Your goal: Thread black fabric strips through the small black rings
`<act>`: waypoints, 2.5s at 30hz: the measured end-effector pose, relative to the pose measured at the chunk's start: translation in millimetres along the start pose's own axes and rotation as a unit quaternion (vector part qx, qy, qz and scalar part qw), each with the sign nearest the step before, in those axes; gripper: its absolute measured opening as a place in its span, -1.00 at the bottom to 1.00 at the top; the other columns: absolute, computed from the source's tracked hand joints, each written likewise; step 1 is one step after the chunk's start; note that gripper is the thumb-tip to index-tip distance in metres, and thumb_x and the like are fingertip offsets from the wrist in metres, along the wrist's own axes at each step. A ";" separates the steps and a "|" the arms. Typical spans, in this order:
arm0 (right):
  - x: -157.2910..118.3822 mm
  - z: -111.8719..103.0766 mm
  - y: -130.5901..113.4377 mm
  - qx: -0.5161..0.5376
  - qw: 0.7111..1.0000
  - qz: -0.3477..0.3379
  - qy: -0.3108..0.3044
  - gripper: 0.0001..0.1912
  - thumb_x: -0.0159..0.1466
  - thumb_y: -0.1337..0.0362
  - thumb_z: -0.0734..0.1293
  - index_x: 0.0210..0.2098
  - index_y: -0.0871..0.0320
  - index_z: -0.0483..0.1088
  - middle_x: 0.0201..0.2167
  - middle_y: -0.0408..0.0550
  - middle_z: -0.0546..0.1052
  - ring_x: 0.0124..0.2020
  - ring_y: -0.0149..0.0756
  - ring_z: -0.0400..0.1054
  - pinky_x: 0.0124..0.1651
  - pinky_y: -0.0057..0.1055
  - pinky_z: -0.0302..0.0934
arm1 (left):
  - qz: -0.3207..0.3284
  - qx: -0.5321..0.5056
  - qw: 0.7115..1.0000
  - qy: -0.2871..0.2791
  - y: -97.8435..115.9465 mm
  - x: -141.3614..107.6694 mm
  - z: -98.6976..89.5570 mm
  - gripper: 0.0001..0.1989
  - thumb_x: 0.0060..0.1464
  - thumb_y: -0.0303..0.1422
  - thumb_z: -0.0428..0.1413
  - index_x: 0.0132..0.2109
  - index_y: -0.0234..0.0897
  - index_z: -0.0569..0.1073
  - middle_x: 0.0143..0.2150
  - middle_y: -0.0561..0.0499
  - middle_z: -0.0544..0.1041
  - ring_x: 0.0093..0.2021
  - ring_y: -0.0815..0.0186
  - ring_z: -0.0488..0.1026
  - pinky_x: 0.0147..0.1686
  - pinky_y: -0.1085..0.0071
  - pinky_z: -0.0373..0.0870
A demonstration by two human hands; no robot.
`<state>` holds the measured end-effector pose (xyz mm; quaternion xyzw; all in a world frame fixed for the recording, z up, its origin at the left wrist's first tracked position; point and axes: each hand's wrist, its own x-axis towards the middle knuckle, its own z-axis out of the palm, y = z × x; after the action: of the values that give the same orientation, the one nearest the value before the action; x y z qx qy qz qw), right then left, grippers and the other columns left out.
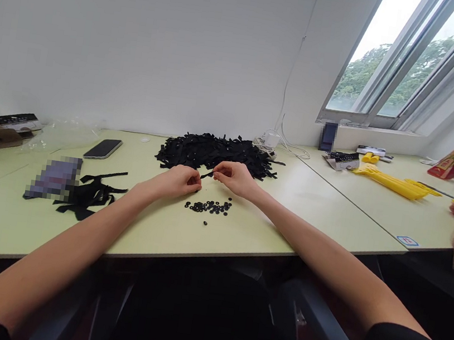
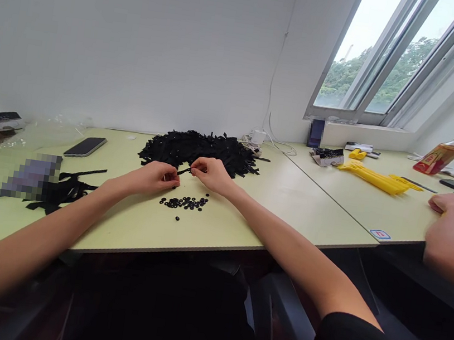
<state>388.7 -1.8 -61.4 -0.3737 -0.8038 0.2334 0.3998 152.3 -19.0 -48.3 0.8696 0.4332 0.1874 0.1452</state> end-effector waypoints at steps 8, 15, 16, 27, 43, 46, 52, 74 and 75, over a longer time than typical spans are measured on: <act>-1.1 0.8 0.5 0.009 0.998 -0.016 -0.059 -0.88 0.27 0.32 0.38 -0.28 0.17 0.59 -0.33 -0.05 0.66 -0.29 -0.29 0.51 -0.22 -0.38 0.31 | -0.060 -0.071 0.994 0.057 1.6 -2.7 -4.2 -0.81 0.06 -0.22 0.22 -0.24 -0.21 0.63 -0.32 -0.04 0.65 -0.29 0.18 0.55 -0.27 0.31 0.37; -3.7 3.1 -4.7 0.031 0.997 -0.009 -0.075 -0.85 0.28 0.21 0.40 -0.31 0.17 0.55 -0.42 -0.07 0.61 -0.36 -0.32 0.48 -0.27 -0.41 0.29 | -0.101 -0.225 0.963 0.108 12.0 0.9 4.5 -0.64 0.04 -0.05 0.30 -0.21 -0.26 0.68 -0.28 -0.07 0.65 -0.25 0.20 0.51 -0.26 0.32 0.31; -3.6 3.2 -4.9 0.031 0.997 -0.008 -0.073 -0.84 0.28 0.20 0.41 -0.32 0.17 0.55 -0.43 -0.08 0.61 -0.37 -0.33 0.47 -0.28 -0.41 0.28 | -0.097 -0.245 0.959 0.104 14.1 1.2 6.6 -0.63 0.04 -0.04 0.30 -0.21 -0.27 0.68 -0.30 -0.06 0.63 -0.28 0.23 0.48 -0.27 0.33 0.30; -4.8 3.9 -3.6 0.022 0.998 -0.004 -0.066 -0.78 0.29 0.15 0.39 -0.32 0.19 0.55 -0.48 -0.10 0.57 -0.42 -0.35 0.41 -0.32 -0.43 0.23 | -0.075 -0.272 0.953 0.108 15.2 3.0 13.2 -0.59 0.07 0.00 0.30 -0.21 -0.29 0.68 -0.33 -0.04 0.59 -0.32 0.29 0.41 -0.28 0.34 0.29; -3.6 1.9 -5.1 0.031 0.997 0.015 -0.073 -0.77 0.29 0.17 0.37 -0.31 0.22 0.55 -0.44 -0.06 0.59 -0.44 -0.37 0.39 -0.37 -0.44 0.18 | -0.067 -0.225 0.967 0.098 17.1 0.3 11.7 -0.57 0.11 0.01 0.26 -0.18 -0.30 0.69 -0.30 -0.06 0.63 -0.31 0.26 0.45 -0.27 0.35 0.30; -3.5 1.6 -5.5 0.033 0.997 0.016 -0.074 -0.80 0.29 0.20 0.37 -0.30 0.22 0.55 -0.42 -0.05 0.60 -0.42 -0.36 0.40 -0.35 -0.44 0.20 | -0.070 -0.208 0.971 0.094 14.9 0.6 11.0 -0.56 0.13 0.01 0.23 -0.18 -0.31 0.68 -0.34 -0.04 0.60 -0.35 0.30 0.40 -0.32 0.36 0.24; -3.4 2.4 -3.9 0.024 0.997 0.018 -0.078 -0.82 0.29 0.24 0.35 -0.28 0.22 0.56 -0.40 -0.04 0.62 -0.40 -0.34 0.43 -0.34 -0.44 0.22 | -0.053 -0.211 0.973 0.080 10.6 2.8 16.4 -0.61 0.18 -0.04 0.18 -0.17 -0.31 0.62 -0.34 -0.01 0.56 -0.39 0.34 0.35 -0.36 0.39 0.21; -2.2 -0.7 -3.6 -0.077 0.994 0.011 -0.077 -0.84 0.26 0.36 0.30 -0.36 0.22 0.54 -0.45 -0.10 0.56 -0.44 -0.42 0.33 -0.32 -0.43 0.11 | -0.043 -0.080 0.990 -0.113 5.0 -8.7 -18.5 -0.76 0.15 -0.16 0.19 -0.15 -0.19 0.60 -0.30 0.02 0.56 -0.31 0.29 0.40 -0.34 0.42 0.27; -2.1 -0.5 -3.3 -0.078 0.994 0.010 -0.078 -0.84 0.26 0.36 0.30 -0.36 0.22 0.54 -0.45 -0.10 0.56 -0.44 -0.41 0.34 -0.32 -0.43 0.11 | -0.039 -0.087 0.988 -0.123 7.8 -9.1 -19.5 -0.76 0.15 -0.16 0.19 -0.16 -0.19 0.60 -0.30 0.02 0.56 -0.32 0.29 0.40 -0.35 0.42 0.26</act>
<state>388.5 -5.5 -59.9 -0.3921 -0.8447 0.2020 0.3030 143.9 -29.1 -29.6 0.8524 0.4279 0.1099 0.2799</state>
